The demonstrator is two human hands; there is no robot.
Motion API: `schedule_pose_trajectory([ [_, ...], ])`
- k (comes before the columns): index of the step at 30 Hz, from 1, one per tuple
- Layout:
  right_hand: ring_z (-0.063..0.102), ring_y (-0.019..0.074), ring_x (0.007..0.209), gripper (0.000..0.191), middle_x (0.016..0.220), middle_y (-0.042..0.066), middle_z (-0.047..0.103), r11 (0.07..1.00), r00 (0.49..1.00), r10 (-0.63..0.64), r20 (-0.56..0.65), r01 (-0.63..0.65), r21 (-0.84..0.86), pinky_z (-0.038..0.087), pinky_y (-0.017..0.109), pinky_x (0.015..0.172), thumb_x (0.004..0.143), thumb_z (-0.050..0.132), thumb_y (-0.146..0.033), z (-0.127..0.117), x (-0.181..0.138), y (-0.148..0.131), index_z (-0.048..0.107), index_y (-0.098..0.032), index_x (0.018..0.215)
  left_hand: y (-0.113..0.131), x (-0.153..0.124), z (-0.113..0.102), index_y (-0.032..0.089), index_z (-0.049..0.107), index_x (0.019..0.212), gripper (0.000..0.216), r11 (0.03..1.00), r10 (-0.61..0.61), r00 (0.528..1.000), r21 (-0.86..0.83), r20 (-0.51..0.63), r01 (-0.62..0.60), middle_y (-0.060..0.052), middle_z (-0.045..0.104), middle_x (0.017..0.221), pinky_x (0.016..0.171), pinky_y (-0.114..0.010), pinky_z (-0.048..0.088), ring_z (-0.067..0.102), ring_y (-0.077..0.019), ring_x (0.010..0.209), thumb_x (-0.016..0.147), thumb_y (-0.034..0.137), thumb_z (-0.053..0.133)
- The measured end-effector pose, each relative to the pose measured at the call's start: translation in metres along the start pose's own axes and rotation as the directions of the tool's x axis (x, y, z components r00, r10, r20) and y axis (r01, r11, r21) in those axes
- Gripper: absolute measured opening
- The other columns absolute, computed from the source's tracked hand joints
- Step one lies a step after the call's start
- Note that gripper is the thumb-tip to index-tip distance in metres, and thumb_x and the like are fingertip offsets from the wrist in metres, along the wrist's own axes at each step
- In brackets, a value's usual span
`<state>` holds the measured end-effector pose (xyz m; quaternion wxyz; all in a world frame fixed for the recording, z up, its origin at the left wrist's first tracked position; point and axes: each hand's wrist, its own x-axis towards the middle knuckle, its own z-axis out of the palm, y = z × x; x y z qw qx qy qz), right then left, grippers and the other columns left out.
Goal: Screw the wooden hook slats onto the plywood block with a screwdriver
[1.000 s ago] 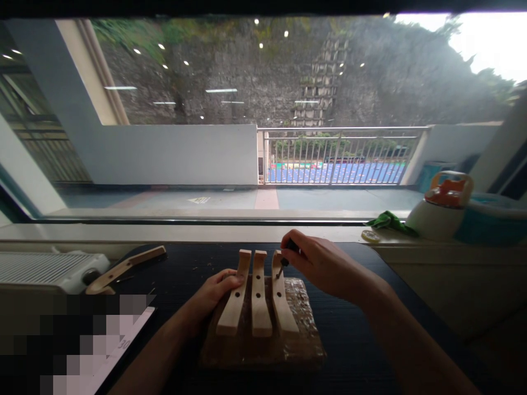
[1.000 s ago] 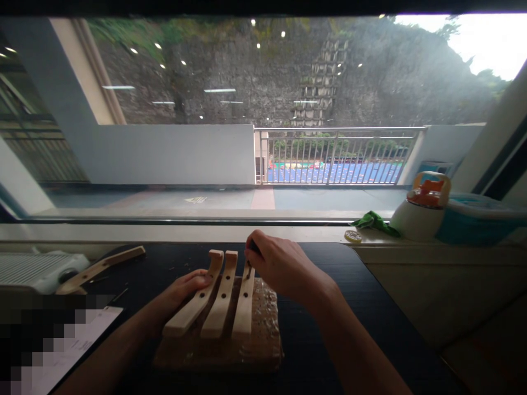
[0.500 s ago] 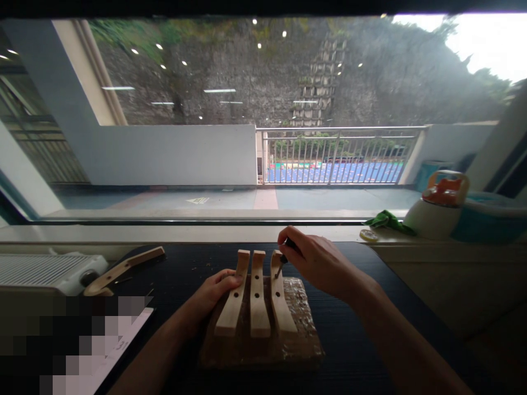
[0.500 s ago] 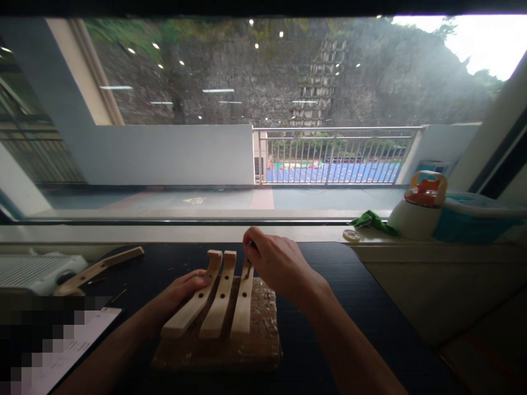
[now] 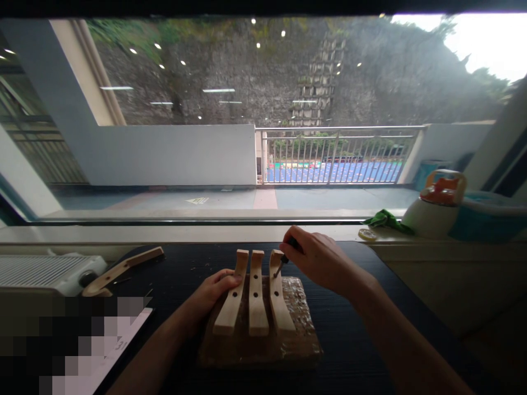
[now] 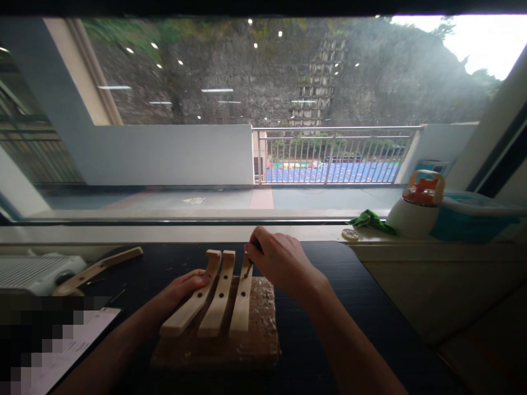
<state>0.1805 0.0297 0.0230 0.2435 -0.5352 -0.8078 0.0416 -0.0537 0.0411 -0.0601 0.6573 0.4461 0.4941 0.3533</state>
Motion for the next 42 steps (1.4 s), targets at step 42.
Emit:
schedule_pose_trajectory([
  [42,0.042,0.0095,0.054,0.016,0.065,-0.002,0.056,0.999,0.999,-0.045,0.030,0.044,0.016,0.022,0.024,0.050,0.088,0.040,-0.032,-0.004,-0.003,-0.002,0.052,-0.021,0.087,0.001,-0.002,0.002,0.014,0.060,0.091,0.037,0.999,0.034,0.999,0.036,-0.011,-0.033,-0.003,0.066,0.075,0.062,-0.026,0.044,0.059,-0.0192,0.070,0.064,0.038,0.068],
])
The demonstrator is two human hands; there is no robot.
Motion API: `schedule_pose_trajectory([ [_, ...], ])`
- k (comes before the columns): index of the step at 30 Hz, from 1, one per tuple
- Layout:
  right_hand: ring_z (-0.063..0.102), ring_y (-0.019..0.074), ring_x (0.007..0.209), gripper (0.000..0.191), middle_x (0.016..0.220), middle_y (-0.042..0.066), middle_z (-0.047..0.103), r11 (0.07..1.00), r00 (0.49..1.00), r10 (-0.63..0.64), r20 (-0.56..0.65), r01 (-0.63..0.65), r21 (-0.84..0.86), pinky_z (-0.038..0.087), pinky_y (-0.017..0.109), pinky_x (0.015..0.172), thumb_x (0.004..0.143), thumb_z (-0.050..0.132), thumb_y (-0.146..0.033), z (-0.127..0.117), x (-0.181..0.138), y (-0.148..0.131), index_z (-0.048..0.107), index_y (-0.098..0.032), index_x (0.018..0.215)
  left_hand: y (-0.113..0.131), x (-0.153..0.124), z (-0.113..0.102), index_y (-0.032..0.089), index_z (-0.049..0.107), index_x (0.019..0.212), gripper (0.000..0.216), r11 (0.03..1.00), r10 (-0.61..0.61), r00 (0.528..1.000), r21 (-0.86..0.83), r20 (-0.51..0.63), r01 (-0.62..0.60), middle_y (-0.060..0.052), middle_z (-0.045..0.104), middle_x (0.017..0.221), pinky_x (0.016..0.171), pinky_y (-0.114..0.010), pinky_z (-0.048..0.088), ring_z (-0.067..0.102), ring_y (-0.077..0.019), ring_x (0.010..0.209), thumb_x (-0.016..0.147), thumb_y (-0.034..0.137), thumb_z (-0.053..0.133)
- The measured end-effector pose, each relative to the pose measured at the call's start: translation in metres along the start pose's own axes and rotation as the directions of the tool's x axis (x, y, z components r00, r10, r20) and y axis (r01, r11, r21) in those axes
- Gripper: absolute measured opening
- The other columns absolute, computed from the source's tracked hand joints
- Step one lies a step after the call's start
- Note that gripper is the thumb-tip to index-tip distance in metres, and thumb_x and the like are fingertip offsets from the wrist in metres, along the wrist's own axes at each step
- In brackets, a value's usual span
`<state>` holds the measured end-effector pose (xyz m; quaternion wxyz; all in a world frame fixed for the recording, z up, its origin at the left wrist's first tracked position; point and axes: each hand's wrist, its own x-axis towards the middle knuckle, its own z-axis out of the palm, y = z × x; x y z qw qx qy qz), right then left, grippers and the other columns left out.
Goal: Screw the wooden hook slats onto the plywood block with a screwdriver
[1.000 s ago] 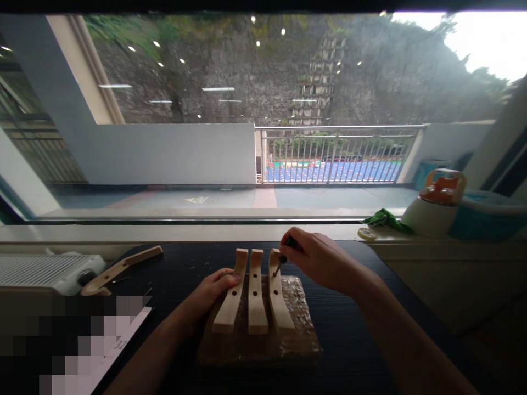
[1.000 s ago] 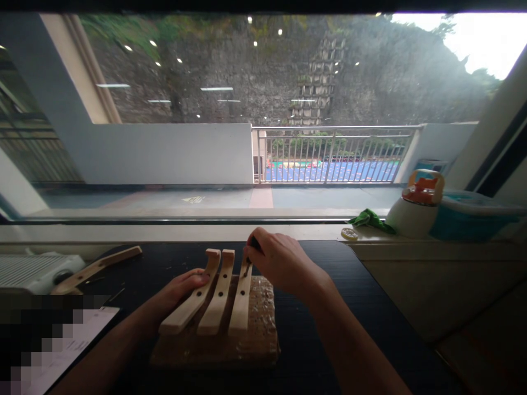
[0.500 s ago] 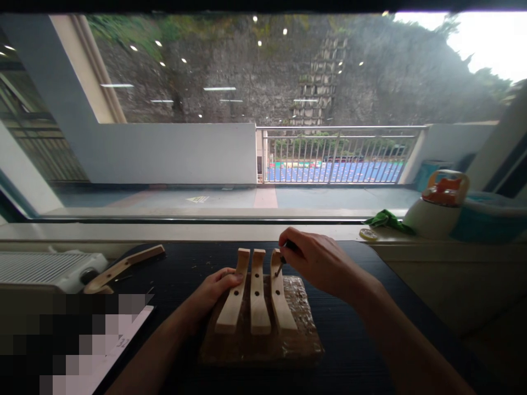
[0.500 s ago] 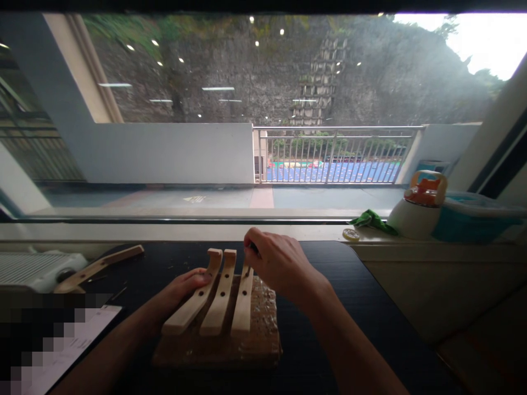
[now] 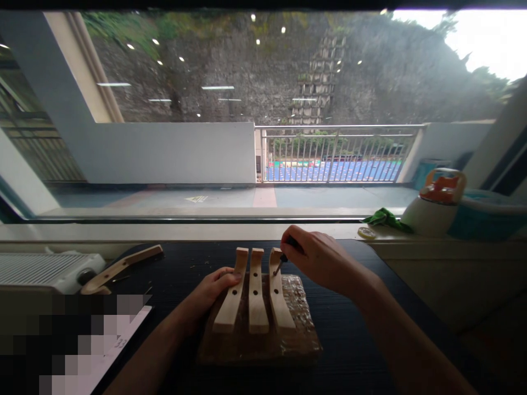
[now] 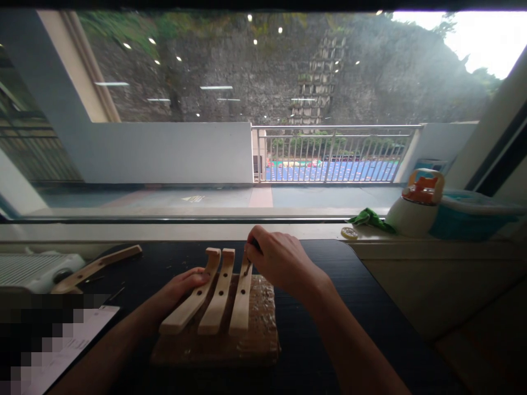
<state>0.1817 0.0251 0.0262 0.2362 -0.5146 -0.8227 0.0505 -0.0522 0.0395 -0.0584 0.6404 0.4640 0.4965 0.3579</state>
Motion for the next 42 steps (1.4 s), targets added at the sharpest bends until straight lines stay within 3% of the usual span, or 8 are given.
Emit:
schedule_pose_trajectory([
  [3,0.043,0.0100,0.056,0.015,0.068,-0.002,0.057,0.998,0.998,-0.056,0.032,0.056,0.004,0.023,0.025,0.051,0.087,0.038,-0.027,-0.003,-0.003,-0.005,0.051,-0.022,0.094,0.000,0.000,0.000,0.014,0.059,0.090,0.036,1.000,0.004,1.000,-0.003,0.010,-0.004,-0.003,0.065,0.073,0.062,-0.026,0.044,0.059,-0.0184,0.069,0.065,0.038,0.067],
  [9,0.044,0.0105,0.058,0.017,0.072,0.000,0.058,0.998,0.997,-0.040,0.068,0.037,0.050,0.024,0.025,0.051,0.088,0.038,-0.031,-0.006,-0.004,-0.001,0.052,-0.022,0.094,0.001,0.000,0.001,0.014,0.060,0.090,0.035,1.000,0.003,1.000,-0.006,-0.004,-0.003,-0.002,0.065,0.072,0.061,-0.026,0.044,0.058,-0.0179,0.068,0.065,0.036,0.068],
  [19,0.042,0.0089,0.054,0.019,0.064,-0.002,0.057,0.999,0.999,0.010,-0.048,-0.009,0.032,0.024,0.024,0.049,0.086,0.043,-0.036,0.004,0.003,0.006,0.055,-0.021,0.082,-0.004,0.006,-0.005,0.015,0.060,0.092,0.033,1.000,-0.010,1.000,-0.004,0.017,0.010,-0.003,0.066,0.074,0.063,-0.026,0.045,0.060,-0.0188,0.070,0.068,0.037,0.066],
  [27,0.043,0.0086,0.057,0.013,0.071,-0.002,0.058,0.992,0.993,-0.116,-0.009,0.117,0.049,0.025,0.023,0.051,0.085,0.044,-0.027,-0.001,-0.001,-0.001,0.055,-0.022,0.088,0.002,0.000,0.000,0.014,0.061,0.090,0.034,1.000,-0.005,1.000,0.006,0.010,0.005,-0.002,0.066,0.072,0.060,-0.025,0.044,0.059,-0.0183,0.068,0.065,0.037,0.067],
  [31,0.044,0.0091,0.057,0.016,0.067,-0.002,0.058,0.997,0.998,-0.052,-0.037,0.054,0.055,0.025,0.024,0.051,0.085,0.044,-0.031,0.002,0.002,0.006,0.056,-0.021,0.085,-0.002,0.003,-0.002,0.015,0.061,0.087,0.032,1.000,0.002,1.000,0.006,-0.001,-0.002,-0.002,0.066,0.071,0.060,-0.025,0.044,0.059,-0.0179,0.067,0.065,0.037,0.067],
  [35,0.042,0.0091,0.055,0.019,0.062,-0.001,0.054,0.982,0.999,0.027,-0.035,-0.019,0.190,0.028,0.023,0.050,0.083,0.045,-0.034,0.008,0.008,0.016,0.056,-0.018,0.080,-0.005,0.004,-0.003,0.015,0.060,0.091,0.033,1.000,0.005,1.000,-0.005,0.010,-0.005,-0.003,0.066,0.075,0.063,-0.026,0.045,0.060,-0.0191,0.070,0.067,0.036,0.066],
  [39,0.042,0.0086,0.055,0.017,0.063,-0.001,0.053,0.954,0.997,0.044,0.060,-0.060,0.293,0.031,0.021,0.048,0.079,0.048,-0.031,-0.003,0.007,0.025,0.058,-0.017,0.079,-0.001,0.001,-0.003,0.015,0.060,0.092,0.033,1.000,-0.004,1.000,0.007,0.022,0.004,-0.003,0.066,0.076,0.063,-0.027,0.045,0.060,-0.0195,0.071,0.068,0.037,0.066],
  [42,0.039,0.0079,0.050,0.018,0.058,-0.002,0.051,0.953,0.995,0.093,0.024,-0.096,0.286,0.030,0.021,0.045,0.077,0.048,-0.030,-0.014,0.003,0.027,0.060,-0.016,0.078,0.001,-0.001,-0.003,0.016,0.060,0.091,0.031,1.000,0.001,0.999,0.021,0.039,-0.002,-0.002,0.065,0.077,0.064,-0.027,0.044,0.060,-0.0197,0.072,0.070,0.038,0.064],
])
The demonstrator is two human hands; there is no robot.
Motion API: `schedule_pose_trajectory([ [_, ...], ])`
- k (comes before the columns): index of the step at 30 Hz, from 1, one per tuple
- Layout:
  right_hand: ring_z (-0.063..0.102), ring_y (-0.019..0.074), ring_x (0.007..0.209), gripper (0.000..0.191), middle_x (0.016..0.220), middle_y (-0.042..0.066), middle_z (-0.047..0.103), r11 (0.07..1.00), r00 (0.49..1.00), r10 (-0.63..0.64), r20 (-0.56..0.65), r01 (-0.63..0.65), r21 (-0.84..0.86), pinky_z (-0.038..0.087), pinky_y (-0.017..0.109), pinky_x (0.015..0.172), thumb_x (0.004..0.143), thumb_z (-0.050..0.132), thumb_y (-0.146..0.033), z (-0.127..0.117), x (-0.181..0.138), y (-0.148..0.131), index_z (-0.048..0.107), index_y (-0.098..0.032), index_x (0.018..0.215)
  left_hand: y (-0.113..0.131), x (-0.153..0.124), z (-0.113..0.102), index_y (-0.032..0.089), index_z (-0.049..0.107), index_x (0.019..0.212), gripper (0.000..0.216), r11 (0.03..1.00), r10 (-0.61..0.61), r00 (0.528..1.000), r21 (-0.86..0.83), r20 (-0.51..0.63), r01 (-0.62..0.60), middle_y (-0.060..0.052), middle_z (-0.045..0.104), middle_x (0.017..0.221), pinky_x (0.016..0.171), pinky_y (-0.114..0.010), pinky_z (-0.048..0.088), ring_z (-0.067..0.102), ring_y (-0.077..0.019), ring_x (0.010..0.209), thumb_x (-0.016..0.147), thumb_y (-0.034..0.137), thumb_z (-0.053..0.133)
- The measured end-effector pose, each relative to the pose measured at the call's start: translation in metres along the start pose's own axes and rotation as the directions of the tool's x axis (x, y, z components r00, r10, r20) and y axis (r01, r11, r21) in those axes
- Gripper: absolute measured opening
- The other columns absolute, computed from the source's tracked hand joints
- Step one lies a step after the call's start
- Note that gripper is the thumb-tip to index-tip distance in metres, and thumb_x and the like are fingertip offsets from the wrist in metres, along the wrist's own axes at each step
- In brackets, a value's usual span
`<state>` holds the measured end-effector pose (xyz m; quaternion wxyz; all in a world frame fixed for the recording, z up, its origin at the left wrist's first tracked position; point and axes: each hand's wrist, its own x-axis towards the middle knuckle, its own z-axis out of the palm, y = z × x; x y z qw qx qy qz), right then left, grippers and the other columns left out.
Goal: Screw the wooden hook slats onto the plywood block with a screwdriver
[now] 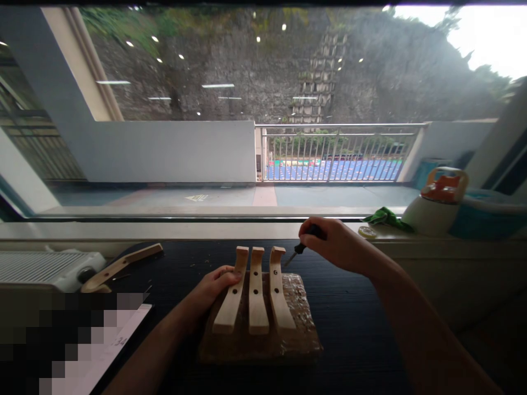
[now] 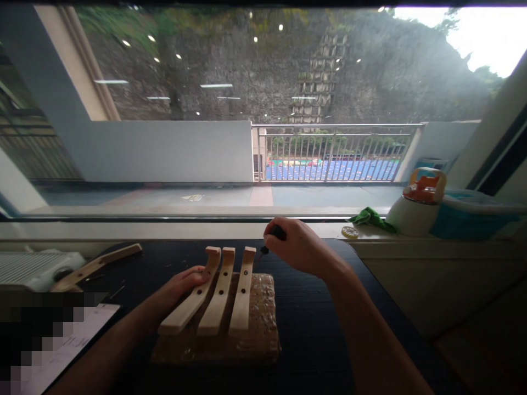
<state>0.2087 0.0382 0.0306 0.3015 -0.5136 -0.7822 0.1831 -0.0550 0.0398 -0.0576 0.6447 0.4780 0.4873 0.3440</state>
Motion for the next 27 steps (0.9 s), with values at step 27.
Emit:
schedule_pose_trajectory([
  [27,0.054,0.0125,0.059,0.033,0.077,0.000,0.068,0.963,0.938,0.040,0.343,0.055,-0.263,0.035,0.023,0.053,0.073,0.046,-0.024,0.004,-0.015,-0.014,0.071,-0.027,0.095,0.000,0.000,0.005,0.016,0.059,0.085,0.029,1.000,-0.017,0.998,-0.025,-0.057,0.016,0.002,0.064,0.066,0.060,-0.025,0.043,0.058,-0.0162,0.064,0.065,0.036,0.067],
])
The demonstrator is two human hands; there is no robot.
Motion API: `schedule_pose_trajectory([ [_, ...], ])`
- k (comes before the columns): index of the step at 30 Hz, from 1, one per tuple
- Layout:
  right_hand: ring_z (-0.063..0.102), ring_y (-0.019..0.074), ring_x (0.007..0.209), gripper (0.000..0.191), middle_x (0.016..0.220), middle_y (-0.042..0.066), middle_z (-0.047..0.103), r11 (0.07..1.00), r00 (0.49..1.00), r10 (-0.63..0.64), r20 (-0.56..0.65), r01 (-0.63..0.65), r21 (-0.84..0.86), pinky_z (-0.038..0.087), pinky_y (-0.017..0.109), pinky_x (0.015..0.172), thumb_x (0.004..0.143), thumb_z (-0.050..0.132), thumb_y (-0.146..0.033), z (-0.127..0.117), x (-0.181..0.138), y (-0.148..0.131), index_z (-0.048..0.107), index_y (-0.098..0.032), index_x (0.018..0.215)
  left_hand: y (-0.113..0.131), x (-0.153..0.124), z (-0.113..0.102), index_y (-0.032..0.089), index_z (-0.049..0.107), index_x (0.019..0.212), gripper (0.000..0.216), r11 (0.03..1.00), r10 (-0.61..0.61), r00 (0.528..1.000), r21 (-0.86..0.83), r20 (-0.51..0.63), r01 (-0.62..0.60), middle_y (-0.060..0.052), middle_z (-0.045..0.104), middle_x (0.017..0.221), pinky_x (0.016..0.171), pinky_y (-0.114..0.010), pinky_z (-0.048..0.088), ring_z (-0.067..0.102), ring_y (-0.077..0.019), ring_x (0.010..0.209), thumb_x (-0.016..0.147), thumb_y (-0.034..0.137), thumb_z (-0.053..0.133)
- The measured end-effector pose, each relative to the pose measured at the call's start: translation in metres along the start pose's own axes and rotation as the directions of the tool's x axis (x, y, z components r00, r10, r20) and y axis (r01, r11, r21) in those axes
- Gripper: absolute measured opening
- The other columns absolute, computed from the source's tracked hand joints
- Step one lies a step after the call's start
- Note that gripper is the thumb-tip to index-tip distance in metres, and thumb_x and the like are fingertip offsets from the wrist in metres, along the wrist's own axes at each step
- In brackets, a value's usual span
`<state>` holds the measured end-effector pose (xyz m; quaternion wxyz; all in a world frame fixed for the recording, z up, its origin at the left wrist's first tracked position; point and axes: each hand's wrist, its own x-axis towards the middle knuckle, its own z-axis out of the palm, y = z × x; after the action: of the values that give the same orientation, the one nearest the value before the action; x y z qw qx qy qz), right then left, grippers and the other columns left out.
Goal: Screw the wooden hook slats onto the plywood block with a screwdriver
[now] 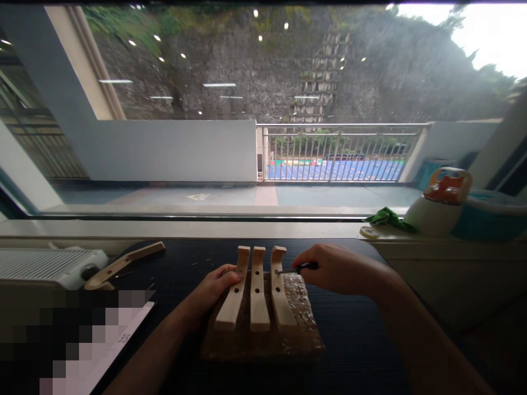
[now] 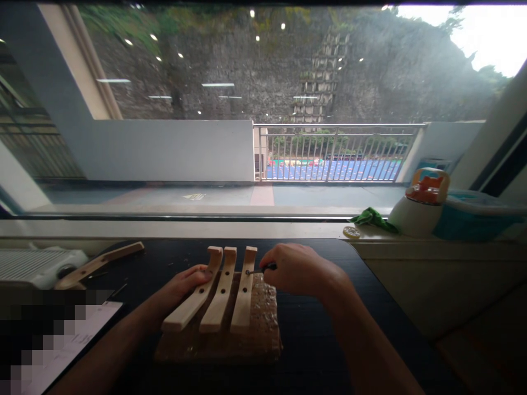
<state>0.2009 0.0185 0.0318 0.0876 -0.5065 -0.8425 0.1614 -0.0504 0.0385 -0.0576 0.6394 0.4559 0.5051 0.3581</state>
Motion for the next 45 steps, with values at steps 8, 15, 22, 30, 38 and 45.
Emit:
schedule_pose_trajectory([
  [8,0.054,0.0124,0.058,0.031,0.078,0.000,0.069,0.998,0.998,-0.051,-0.033,0.049,-0.041,0.035,0.024,0.053,0.075,0.045,-0.025,0.006,0.005,-0.003,0.072,-0.027,0.090,-0.003,0.002,-0.003,0.018,0.060,0.082,0.025,0.997,0.024,1.000,0.079,-0.003,-0.024,0.003,0.062,0.066,0.058,-0.024,0.042,0.057,-0.0158,0.062,0.066,0.036,0.065],
  [15,0.052,0.0101,0.055,0.031,0.074,0.000,0.068,0.994,0.995,-0.101,-0.017,0.101,0.028,0.035,0.022,0.053,0.076,0.045,-0.022,0.005,0.010,0.000,0.072,-0.022,0.091,-0.002,0.000,-0.003,0.017,0.061,0.083,0.024,0.995,0.036,0.999,0.087,0.012,-0.037,0.003,0.062,0.066,0.057,-0.024,0.042,0.057,-0.0159,0.062,0.067,0.035,0.065],
  [22,0.052,0.0104,0.057,0.028,0.074,0.000,0.067,0.994,0.996,-0.089,-0.008,0.090,0.067,0.035,0.022,0.053,0.077,0.045,-0.025,0.005,0.011,0.003,0.071,-0.021,0.088,-0.001,-0.002,-0.001,0.018,0.060,0.084,0.025,0.997,0.027,0.999,0.066,0.029,-0.028,0.002,0.064,0.068,0.058,-0.024,0.043,0.058,-0.0162,0.063,0.066,0.035,0.066],
  [30,0.051,0.0117,0.060,0.023,0.077,0.001,0.064,1.000,0.993,0.026,-0.111,-0.025,0.011,0.032,0.023,0.052,0.074,0.052,-0.026,0.000,0.002,0.004,0.061,-0.022,0.095,0.000,-0.001,0.003,0.017,0.062,0.080,0.026,0.989,0.029,0.999,0.148,-0.043,-0.023,0.003,0.060,0.063,0.056,-0.024,0.041,0.055,-0.0162,0.060,0.064,0.038,0.064],
  [38,0.050,0.0104,0.059,0.019,0.069,-0.001,0.061,0.999,0.956,0.032,-0.291,-0.023,0.034,0.031,0.022,0.051,0.079,0.051,-0.038,-0.003,0.006,-0.005,0.060,-0.021,0.081,0.006,-0.009,-0.006,0.020,0.069,0.072,0.022,0.759,0.346,0.902,0.642,-0.260,-0.106,-0.004,0.064,0.074,0.060,-0.027,0.037,0.056,-0.0240,0.069,0.061,0.039,0.067],
  [45,0.047,0.0102,0.056,0.025,0.064,-0.002,0.059,0.997,0.916,0.039,-0.400,-0.007,0.082,0.029,0.023,0.050,0.076,0.055,-0.046,0.003,0.015,-0.006,0.059,-0.021,0.077,0.040,-0.036,0.014,0.019,0.070,0.063,0.023,0.668,0.531,0.844,0.575,0.078,-0.473,-0.002,0.067,0.067,0.065,-0.026,0.042,0.059,-0.0219,0.068,0.075,0.031,0.054],
])
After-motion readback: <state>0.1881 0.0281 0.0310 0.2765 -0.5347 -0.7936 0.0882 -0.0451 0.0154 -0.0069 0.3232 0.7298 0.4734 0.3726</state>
